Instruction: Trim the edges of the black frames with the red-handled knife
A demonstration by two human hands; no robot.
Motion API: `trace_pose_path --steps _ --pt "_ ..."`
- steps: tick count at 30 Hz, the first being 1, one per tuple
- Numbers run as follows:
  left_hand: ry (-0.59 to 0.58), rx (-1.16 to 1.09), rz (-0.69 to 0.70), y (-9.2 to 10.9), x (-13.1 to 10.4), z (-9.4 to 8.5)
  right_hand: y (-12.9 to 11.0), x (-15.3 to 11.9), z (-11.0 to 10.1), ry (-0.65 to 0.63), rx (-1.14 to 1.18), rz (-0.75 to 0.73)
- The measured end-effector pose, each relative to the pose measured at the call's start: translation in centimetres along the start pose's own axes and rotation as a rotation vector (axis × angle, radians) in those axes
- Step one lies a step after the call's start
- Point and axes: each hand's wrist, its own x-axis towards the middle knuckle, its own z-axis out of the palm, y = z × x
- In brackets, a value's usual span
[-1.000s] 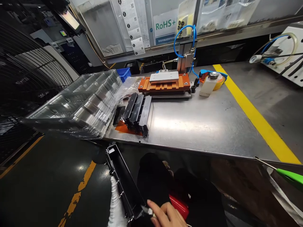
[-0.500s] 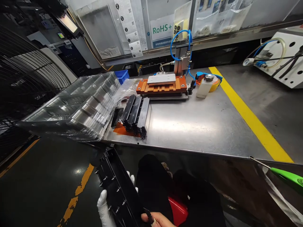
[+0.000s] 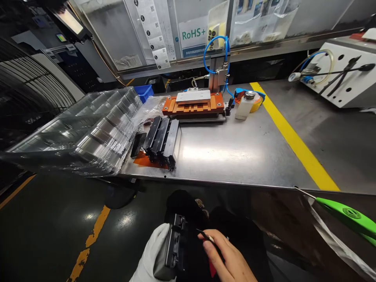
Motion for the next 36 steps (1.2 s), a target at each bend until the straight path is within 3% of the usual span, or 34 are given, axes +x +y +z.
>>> trace_pose_path --steps 3,7,14,21,25,31,36 --pt "-0.008 0.279 0.141 -0.6 -0.4 -0.2 -0.5 1.0 -0.4 -0.110 -0.053 -0.064" --pt "-0.008 0.319 0.151 -0.9 -0.4 -0.6 -0.7 1.7 -0.1 -0.175 -0.101 -0.117" --pt "0.017 0.229 -0.016 -1.3 -0.4 -0.4 -0.4 1.6 0.6 -0.022 -0.380 -0.307" --pt "-0.028 0.143 -0.007 -1.1 -1.1 -1.2 -1.2 1.4 0.8 0.049 -0.382 -0.318" --pt "-0.036 0.179 0.034 -2.4 -1.0 -1.2 -1.0 1.6 0.9 -0.012 -0.340 -0.287" --pt "0.107 0.248 -0.060 -5.2 -0.1 -0.2 -0.8 1.8 0.9 -0.092 -0.258 -0.217" --pt "0.022 0.223 -0.026 -5.3 -0.5 -0.4 -1.0 1.5 0.9 -0.135 -0.218 -0.178"
